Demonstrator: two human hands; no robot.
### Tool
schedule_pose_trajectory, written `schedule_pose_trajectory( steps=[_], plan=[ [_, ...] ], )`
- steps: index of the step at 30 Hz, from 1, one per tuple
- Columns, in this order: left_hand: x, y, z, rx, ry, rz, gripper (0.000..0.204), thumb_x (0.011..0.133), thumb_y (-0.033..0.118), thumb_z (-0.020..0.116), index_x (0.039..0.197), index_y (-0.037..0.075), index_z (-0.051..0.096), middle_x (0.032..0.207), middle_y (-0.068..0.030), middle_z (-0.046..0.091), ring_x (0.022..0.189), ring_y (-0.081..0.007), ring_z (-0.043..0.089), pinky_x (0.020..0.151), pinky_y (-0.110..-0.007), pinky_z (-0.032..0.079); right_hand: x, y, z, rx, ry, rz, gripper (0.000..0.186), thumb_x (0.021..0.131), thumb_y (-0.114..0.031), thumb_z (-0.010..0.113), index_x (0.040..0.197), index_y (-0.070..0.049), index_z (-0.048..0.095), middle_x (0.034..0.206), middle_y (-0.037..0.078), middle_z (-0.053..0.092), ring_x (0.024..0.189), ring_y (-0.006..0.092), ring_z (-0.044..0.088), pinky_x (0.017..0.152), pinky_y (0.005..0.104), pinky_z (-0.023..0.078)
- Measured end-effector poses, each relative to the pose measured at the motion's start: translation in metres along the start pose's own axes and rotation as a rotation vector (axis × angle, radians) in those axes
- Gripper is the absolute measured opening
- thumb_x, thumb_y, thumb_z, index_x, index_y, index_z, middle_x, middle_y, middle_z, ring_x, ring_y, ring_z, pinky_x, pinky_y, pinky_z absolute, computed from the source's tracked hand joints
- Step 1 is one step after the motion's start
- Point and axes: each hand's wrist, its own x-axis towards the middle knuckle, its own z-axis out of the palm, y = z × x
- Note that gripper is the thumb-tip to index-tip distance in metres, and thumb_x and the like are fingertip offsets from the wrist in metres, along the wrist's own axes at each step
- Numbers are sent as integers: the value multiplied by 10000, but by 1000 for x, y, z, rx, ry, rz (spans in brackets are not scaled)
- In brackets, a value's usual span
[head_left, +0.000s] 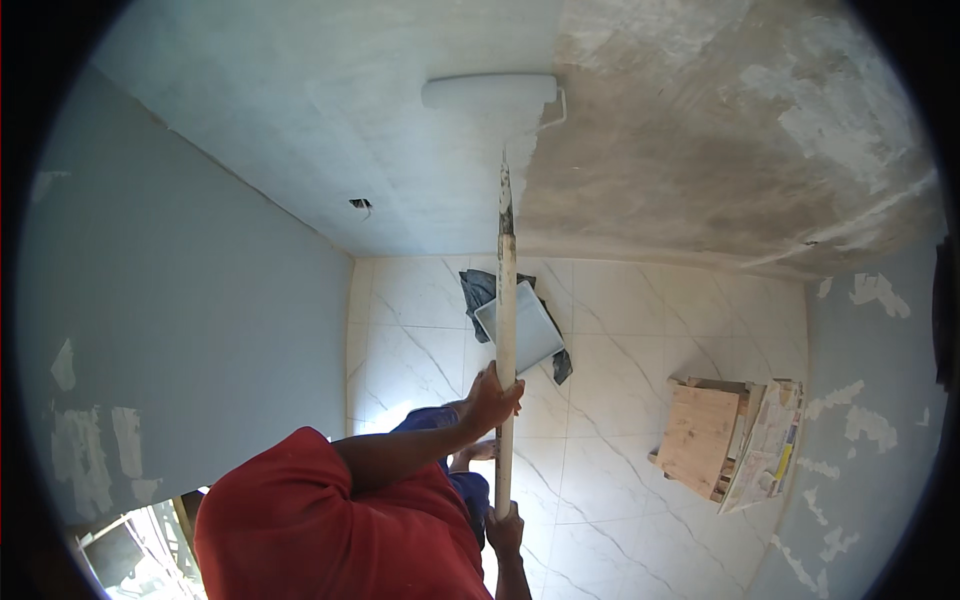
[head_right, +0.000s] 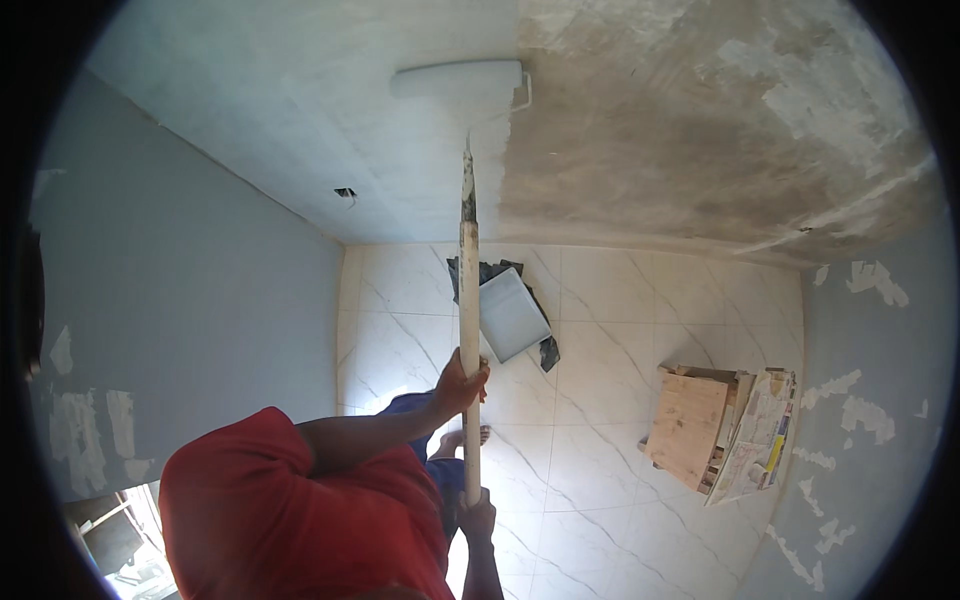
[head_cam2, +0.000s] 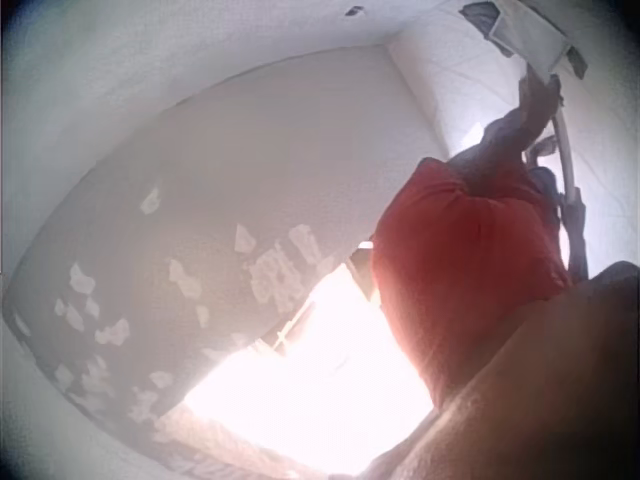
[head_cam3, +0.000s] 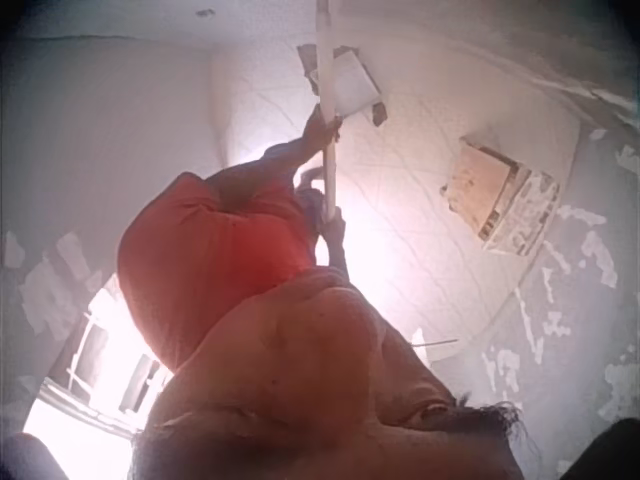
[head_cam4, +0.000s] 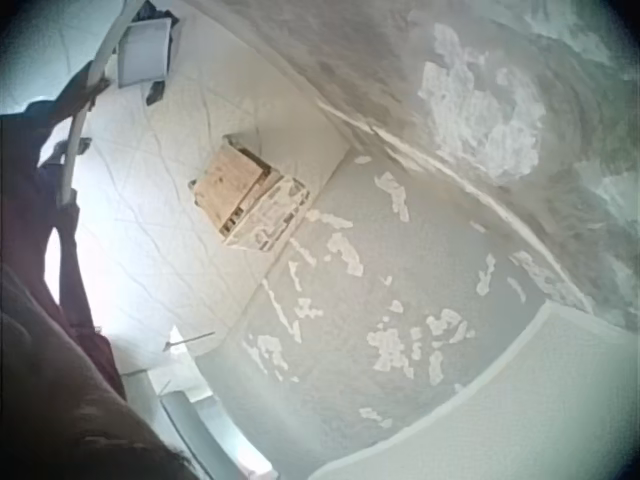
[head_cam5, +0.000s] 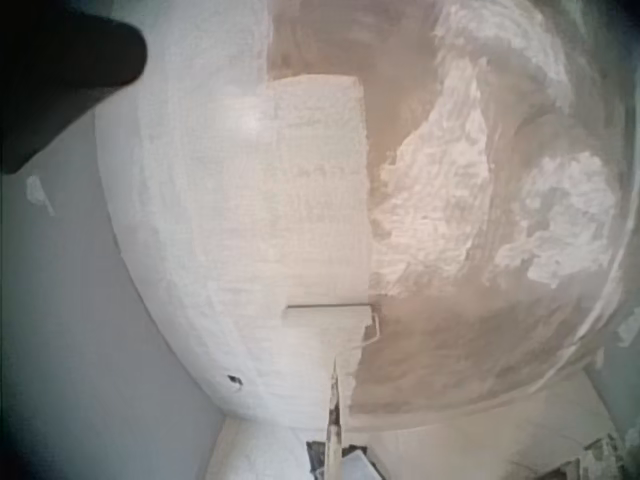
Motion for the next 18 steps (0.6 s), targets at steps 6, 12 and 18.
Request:
schedule_pose_trajectory(
  steps=[6,12,18],
  plan=[
    [13,-64,17,-17,-4,-225,321,896,143,632,1049,-14,398,712,-102,578,527,-188,637,467,-321,544,-7,20,4,-94,-68,175,340,844,-288,683,1006,-16,559,766,235,674,757,426,680,673,485,534],
    [83,-141,21,37,-21,-522,302,892,140,622,1034,-23,411,723,-123,593,540,-206,641,467,-331,546,42,0,3,-173,-31,253,276,801,-246,665,944,-27,577,774,243,672,779,436,675,703,496,537],
    [193,-235,45,-31,-6,-720,279,876,88,622,1065,-15,445,717,-100,562,537,-231,628,469,-362,571,148,-9,-3,-228,-4,263,205,728,-141,658,851,0,574,751,256,649,758,456,653,691,499,542]
  ],
)
